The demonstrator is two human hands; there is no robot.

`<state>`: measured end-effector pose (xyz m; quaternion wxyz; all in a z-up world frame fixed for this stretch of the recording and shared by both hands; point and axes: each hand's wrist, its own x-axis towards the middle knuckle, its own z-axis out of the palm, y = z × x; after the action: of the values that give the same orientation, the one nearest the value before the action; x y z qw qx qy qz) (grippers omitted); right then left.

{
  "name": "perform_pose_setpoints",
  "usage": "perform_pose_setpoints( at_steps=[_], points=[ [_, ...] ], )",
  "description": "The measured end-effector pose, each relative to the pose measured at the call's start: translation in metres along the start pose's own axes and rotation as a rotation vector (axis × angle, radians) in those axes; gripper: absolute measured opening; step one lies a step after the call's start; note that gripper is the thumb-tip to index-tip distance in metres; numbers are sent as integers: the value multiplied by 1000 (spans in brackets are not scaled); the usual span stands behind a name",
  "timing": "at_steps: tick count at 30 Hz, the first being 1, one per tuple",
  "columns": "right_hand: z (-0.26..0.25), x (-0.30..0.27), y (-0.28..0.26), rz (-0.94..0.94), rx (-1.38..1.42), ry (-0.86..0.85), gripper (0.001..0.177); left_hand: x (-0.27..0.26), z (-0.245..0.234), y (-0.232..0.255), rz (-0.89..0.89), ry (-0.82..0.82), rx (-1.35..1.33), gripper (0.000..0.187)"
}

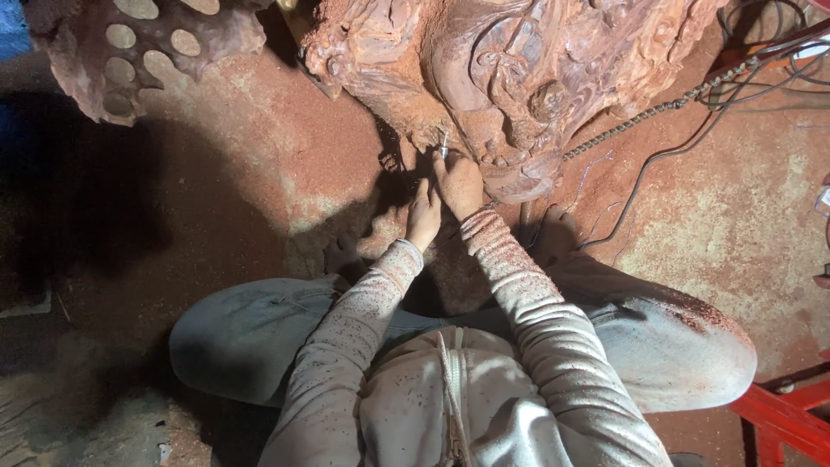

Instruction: The person carves fine details into a large wooden sculpture using a handheld rotary tool while sitting on the floor.

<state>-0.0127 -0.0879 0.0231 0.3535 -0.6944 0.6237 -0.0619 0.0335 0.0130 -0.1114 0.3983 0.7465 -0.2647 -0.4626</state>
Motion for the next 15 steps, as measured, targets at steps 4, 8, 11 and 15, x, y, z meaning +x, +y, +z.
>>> perform_pose_setpoints(
  at_steps=[4,8,11,15],
  points=[
    [0,2,-2,-33,7,-6,54,0,-1,8,75,57,-2,50],
    [-2,-1,-10,-20,-1,-18,53,-5,-3,14,58,44,-17,52],
    [3,1,-1,1,19,-13,56,-2,-5,9,29,5,-5,50],
    [3,2,8,3,27,-2,53,20,12,-33,-48,-37,17,51]
  ],
)
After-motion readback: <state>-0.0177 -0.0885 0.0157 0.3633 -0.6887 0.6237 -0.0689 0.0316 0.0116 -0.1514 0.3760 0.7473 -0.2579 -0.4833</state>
